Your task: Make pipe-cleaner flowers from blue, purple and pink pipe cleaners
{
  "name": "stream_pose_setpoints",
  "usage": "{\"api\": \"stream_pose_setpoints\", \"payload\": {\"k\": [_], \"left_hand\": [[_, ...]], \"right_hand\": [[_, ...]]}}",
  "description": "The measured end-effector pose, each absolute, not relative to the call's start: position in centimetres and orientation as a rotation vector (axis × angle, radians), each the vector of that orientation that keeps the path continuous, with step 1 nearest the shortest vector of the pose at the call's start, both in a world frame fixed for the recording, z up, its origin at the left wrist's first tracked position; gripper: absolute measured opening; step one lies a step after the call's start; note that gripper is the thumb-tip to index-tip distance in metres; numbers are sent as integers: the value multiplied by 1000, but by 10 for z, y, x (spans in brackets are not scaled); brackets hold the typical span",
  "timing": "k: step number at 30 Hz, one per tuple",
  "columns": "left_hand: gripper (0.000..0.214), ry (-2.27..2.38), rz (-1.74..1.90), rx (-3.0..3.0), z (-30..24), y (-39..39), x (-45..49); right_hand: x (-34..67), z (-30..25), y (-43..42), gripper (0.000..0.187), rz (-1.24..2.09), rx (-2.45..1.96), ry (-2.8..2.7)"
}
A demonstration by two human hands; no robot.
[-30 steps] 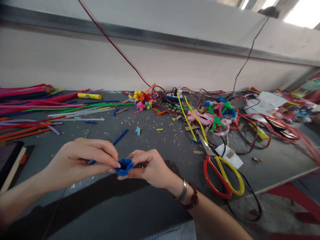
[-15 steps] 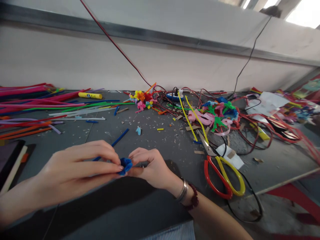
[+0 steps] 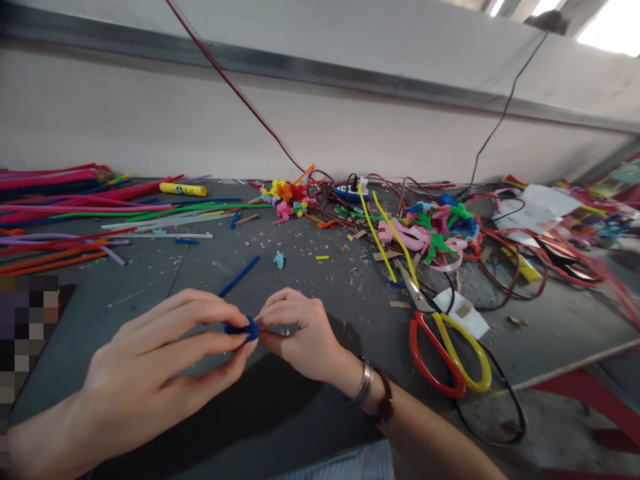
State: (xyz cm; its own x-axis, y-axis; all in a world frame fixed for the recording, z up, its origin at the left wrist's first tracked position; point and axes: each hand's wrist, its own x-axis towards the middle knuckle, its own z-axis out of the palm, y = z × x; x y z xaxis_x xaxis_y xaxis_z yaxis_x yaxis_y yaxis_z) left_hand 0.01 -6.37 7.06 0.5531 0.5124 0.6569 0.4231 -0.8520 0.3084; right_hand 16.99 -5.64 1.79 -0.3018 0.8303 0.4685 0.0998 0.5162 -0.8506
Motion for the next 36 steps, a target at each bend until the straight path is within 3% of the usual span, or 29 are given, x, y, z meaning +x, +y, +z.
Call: {"api": "stream_pose_setpoints", "payload": {"k": [4, 9, 13, 20, 31, 36], "left_hand": [[6, 837, 1014, 2533, 77, -55, -6], [25, 920, 721, 2419, 92, -39, -16], [15, 926, 589, 2355, 91, -40, -13], [15, 938, 575, 2345, 92, -42, -15], [16, 670, 368, 2257, 92, -29, -20], [16, 582, 315, 2232, 96, -26, -20]], "right_hand": [[169, 17, -55, 16, 876, -766, -1798], [168, 15, -54, 12, 877, -719, -1833], [169, 16, -54, 16, 912, -719, -1831], [170, 21, -55, 17, 987, -733, -1829], [170, 20, -57, 4, 1454, -665, -1727], [169, 18, -59, 13, 1682, -617, -1591]]}}
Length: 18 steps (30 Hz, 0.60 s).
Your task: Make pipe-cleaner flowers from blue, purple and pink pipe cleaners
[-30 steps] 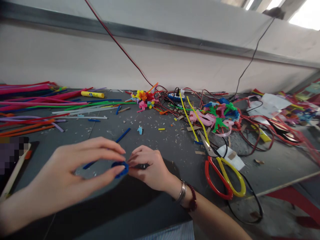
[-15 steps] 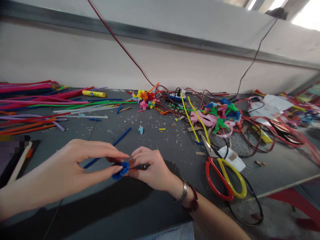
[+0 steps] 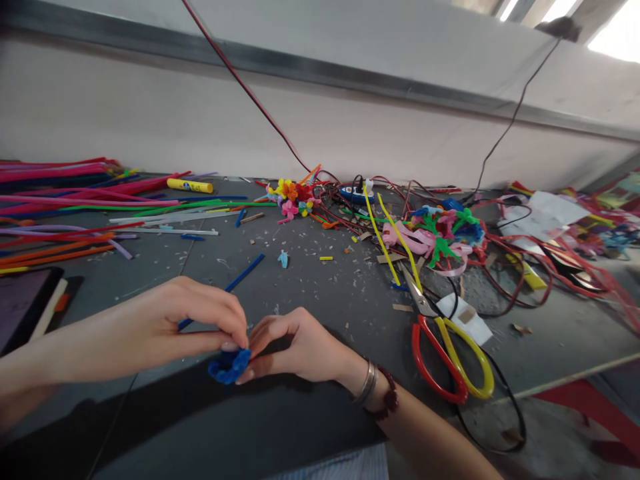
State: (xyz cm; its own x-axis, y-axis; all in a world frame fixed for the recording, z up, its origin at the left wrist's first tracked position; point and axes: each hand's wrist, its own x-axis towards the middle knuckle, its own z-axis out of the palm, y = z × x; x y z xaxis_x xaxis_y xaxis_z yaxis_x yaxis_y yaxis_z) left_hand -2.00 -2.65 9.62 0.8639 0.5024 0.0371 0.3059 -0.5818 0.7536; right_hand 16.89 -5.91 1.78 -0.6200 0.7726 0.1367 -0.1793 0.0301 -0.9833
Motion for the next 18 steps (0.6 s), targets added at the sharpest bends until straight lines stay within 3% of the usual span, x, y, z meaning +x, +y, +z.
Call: {"api": "stream_pose_setpoints", "payload": {"k": [13, 18], "left_hand": [[18, 518, 221, 2246, 95, -27, -19], [16, 646, 363, 2359, 97, -27, -23]], "right_hand": [[168, 13, -61, 14, 1744, -615, -1614], [168, 18, -59, 8, 1554, -695, -1636]]}}
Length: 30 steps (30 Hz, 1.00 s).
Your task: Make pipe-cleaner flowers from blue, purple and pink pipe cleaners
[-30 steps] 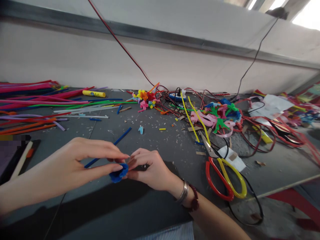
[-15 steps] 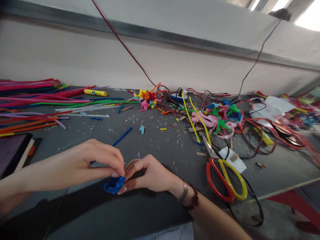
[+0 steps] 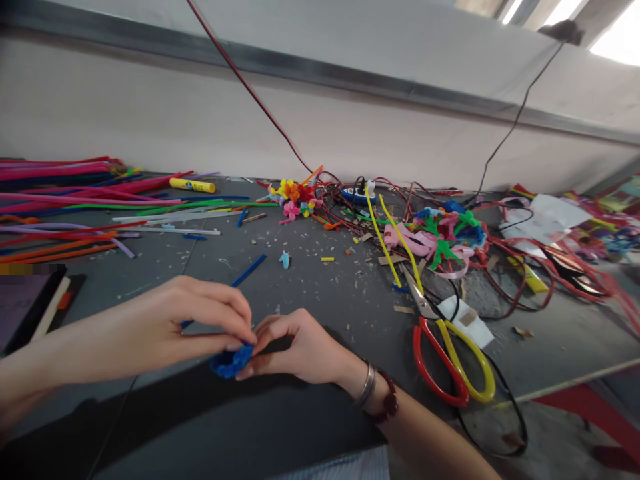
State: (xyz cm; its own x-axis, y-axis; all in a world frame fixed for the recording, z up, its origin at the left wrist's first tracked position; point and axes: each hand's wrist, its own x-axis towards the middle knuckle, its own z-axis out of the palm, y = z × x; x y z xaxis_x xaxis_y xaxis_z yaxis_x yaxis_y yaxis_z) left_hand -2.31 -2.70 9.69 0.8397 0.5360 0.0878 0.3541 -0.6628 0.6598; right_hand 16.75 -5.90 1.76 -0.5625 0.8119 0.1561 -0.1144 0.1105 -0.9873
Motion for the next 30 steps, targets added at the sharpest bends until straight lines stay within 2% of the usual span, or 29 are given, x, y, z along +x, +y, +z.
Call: {"api": "stream_pose_setpoints", "payload": {"k": [6, 13, 30], "left_hand": [[9, 838, 743, 2610, 93, -43, -17], [10, 895, 1009, 2630, 76, -57, -6], [8, 960, 922, 2511, 76, -53, -12]], "right_hand": [[170, 18, -56, 14, 1136, -880, -1687], [170, 17, -56, 9, 962, -919, -1689], [170, 17, -57, 8, 980, -914, -1645]]}}
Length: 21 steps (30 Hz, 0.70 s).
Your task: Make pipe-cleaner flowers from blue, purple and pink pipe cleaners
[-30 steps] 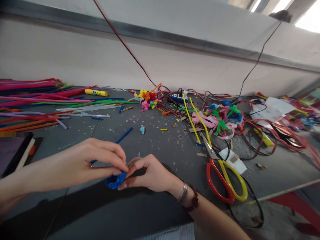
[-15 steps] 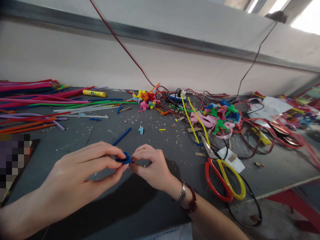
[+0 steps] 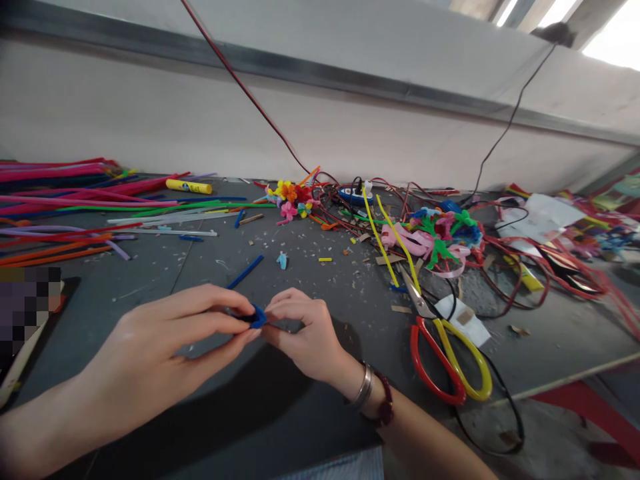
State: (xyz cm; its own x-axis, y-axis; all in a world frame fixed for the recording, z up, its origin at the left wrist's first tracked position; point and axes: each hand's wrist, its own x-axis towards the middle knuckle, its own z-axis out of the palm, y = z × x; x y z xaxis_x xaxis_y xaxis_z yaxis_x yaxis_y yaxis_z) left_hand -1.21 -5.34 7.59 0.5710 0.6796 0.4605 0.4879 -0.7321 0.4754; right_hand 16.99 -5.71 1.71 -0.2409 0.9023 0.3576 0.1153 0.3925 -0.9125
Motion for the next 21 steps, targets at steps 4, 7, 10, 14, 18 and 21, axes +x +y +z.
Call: {"api": "stream_pose_setpoints", "payload": {"k": [4, 7, 10, 14, 18, 21], "left_hand": [[11, 1155, 944, 2403, 98, -40, -21], [11, 1174, 859, 2274, 104, -32, -23], [13, 1131, 645, 2166, 100, -30, -23], [16, 1037, 495, 2020, 95, -30, -23], [15, 980, 487, 1939, 93, -31, -22], [17, 1038, 501, 2018, 94, -25, -25]], "right_hand": [[171, 18, -56, 7, 1008, -864, -1587], [172, 17, -56, 9, 1003, -846, -1582], [172, 17, -56, 11, 989, -849, -1583], [173, 17, -56, 9, 990, -843, -1588], [172, 18, -55, 11, 988, -862, -1631], [171, 18, -55, 12, 996, -881, -1631]]}}
